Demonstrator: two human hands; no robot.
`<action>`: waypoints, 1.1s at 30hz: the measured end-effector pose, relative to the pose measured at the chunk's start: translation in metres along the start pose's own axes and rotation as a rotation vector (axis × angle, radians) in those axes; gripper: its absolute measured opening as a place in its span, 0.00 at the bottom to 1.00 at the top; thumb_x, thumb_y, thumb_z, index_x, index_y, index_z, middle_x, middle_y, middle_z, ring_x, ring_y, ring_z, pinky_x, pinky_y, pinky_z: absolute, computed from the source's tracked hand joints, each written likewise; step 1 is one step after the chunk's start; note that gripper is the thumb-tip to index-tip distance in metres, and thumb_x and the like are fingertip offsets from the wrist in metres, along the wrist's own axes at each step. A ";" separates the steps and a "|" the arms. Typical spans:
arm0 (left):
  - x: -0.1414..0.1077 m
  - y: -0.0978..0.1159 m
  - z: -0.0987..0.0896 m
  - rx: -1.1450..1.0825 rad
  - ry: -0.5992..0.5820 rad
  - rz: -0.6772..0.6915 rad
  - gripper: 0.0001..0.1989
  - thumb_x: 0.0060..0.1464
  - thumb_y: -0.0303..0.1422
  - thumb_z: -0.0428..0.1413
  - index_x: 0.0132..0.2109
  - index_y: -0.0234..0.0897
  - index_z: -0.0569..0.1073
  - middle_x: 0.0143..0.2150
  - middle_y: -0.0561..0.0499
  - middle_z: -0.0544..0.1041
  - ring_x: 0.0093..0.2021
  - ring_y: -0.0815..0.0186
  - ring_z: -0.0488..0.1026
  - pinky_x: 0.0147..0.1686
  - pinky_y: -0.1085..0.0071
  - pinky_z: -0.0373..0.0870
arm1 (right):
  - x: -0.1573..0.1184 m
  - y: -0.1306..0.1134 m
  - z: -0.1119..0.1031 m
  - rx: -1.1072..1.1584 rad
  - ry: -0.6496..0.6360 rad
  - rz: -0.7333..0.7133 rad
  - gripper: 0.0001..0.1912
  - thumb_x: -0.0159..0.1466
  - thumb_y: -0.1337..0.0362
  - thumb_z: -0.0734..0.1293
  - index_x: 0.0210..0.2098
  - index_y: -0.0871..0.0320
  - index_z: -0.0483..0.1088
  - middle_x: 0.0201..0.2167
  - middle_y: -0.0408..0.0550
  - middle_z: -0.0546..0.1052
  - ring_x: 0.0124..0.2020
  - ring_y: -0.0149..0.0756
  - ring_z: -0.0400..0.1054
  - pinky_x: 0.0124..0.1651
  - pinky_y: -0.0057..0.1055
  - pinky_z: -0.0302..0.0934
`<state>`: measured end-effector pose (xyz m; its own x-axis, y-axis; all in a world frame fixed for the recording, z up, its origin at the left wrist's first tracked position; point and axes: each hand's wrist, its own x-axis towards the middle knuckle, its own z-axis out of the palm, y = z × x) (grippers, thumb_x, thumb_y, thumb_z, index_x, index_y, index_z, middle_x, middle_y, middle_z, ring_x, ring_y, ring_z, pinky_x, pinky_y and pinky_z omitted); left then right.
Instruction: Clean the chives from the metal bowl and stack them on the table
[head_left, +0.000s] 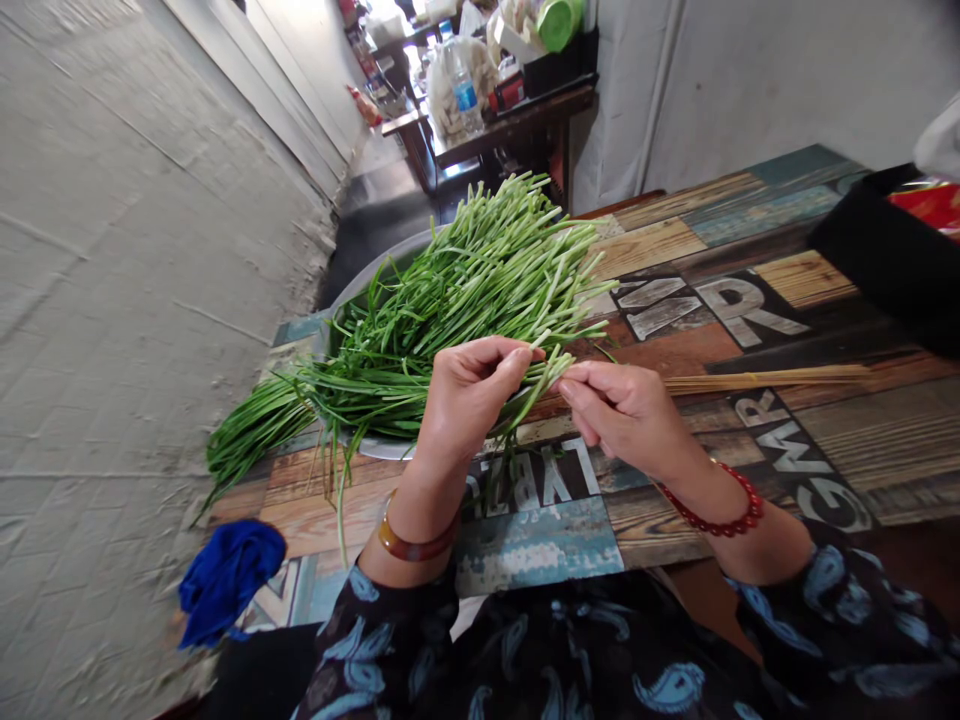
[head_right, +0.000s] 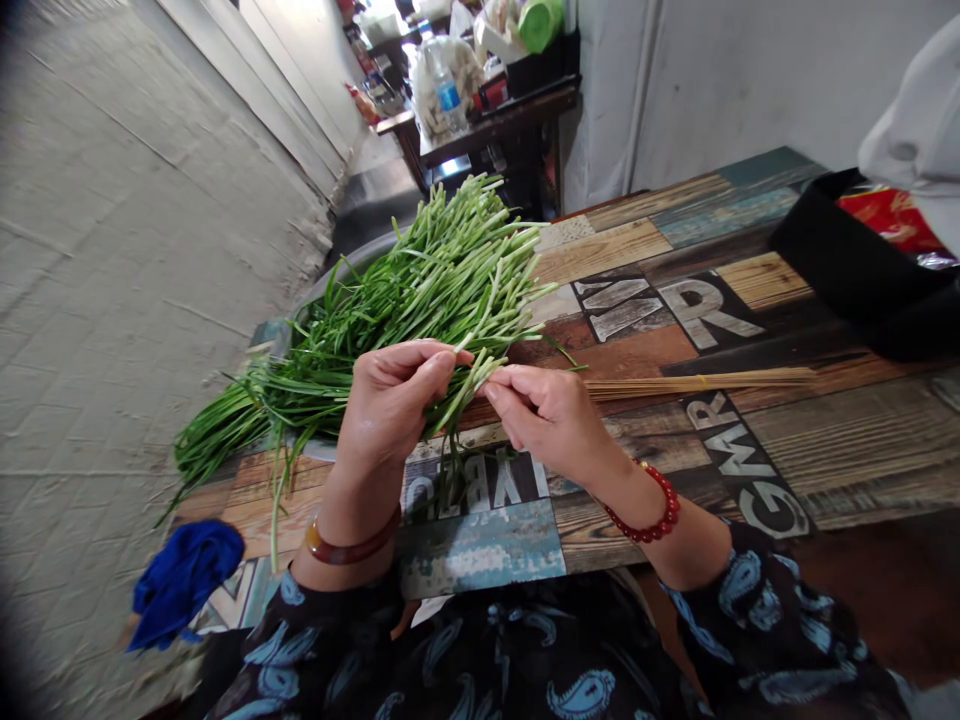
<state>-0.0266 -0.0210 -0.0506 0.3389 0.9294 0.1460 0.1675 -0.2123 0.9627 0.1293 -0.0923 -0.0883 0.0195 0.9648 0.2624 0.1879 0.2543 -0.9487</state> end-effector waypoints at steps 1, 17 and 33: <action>0.000 0.000 0.000 0.004 0.000 0.003 0.10 0.53 0.36 0.61 0.31 0.34 0.83 0.21 0.53 0.72 0.21 0.74 0.58 0.21 0.75 0.52 | 0.000 0.000 0.000 0.003 0.003 -0.002 0.13 0.69 0.64 0.61 0.28 0.58 0.70 0.13 0.35 0.66 0.13 0.24 0.58 0.18 0.22 0.53; -0.002 0.002 0.001 0.003 -0.112 -0.011 0.12 0.54 0.35 0.60 0.27 0.33 0.77 0.22 0.54 0.70 0.23 0.73 0.59 0.24 0.75 0.57 | 0.002 0.000 0.002 -0.020 0.047 -0.014 0.11 0.69 0.63 0.62 0.34 0.58 0.74 0.13 0.36 0.68 0.14 0.25 0.60 0.18 0.22 0.53; -0.002 0.004 0.001 0.094 -0.165 0.114 0.11 0.56 0.37 0.61 0.30 0.35 0.77 0.30 0.50 0.75 0.30 0.69 0.67 0.31 0.72 0.63 | -0.003 0.006 0.003 -0.126 0.146 -0.107 0.13 0.69 0.61 0.63 0.28 0.56 0.70 0.17 0.39 0.71 0.18 0.27 0.64 0.23 0.25 0.57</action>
<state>-0.0258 -0.0240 -0.0474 0.5061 0.8375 0.2060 0.2024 -0.3475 0.9156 0.1276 -0.0934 -0.0955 0.1336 0.9102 0.3920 0.3177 0.3353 -0.8869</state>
